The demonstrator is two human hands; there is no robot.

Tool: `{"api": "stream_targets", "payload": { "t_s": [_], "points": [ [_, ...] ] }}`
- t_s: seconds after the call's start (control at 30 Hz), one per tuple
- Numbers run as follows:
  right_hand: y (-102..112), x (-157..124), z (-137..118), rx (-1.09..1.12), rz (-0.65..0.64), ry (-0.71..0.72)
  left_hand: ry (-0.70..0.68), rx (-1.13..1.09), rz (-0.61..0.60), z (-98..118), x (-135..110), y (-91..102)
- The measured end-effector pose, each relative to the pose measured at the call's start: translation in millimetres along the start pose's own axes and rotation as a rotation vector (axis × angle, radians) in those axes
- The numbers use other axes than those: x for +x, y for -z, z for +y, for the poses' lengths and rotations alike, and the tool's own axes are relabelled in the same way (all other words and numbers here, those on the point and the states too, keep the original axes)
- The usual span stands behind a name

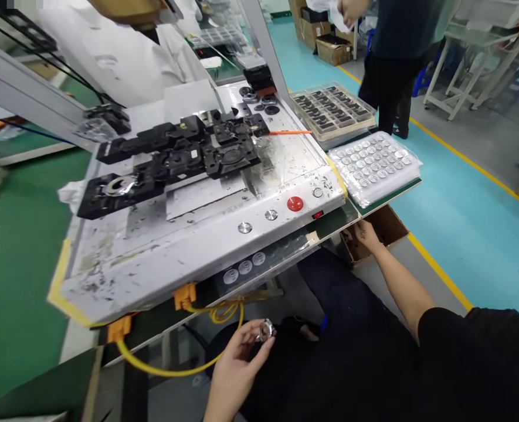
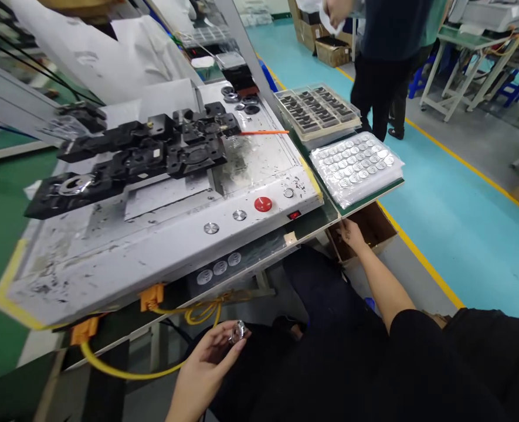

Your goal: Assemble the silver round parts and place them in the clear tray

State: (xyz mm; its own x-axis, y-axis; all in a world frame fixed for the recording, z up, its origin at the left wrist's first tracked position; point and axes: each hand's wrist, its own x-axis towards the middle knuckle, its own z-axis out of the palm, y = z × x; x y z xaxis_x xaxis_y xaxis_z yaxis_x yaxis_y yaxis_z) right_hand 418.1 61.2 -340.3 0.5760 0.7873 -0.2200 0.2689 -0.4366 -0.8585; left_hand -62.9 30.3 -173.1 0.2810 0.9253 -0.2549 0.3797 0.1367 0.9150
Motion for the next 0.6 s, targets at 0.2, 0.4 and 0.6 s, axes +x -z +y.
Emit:
{"api": "stream_targets", "payload": {
  "t_s": [0.2,0.4,0.6],
  "points": [
    [52,-77,59,0.196,0.057,-0.46,0.006,-0.011,-0.027,-10,-1,-1.7],
    [13,-75,73,0.454,0.012,-0.601,-0.058,0.017,-0.068,6,4,-12.0],
    [-8,-11,63,0.572,0.039,-0.511,-0.084,0.038,-0.035,16,-6,-11.8]
  ]
}}
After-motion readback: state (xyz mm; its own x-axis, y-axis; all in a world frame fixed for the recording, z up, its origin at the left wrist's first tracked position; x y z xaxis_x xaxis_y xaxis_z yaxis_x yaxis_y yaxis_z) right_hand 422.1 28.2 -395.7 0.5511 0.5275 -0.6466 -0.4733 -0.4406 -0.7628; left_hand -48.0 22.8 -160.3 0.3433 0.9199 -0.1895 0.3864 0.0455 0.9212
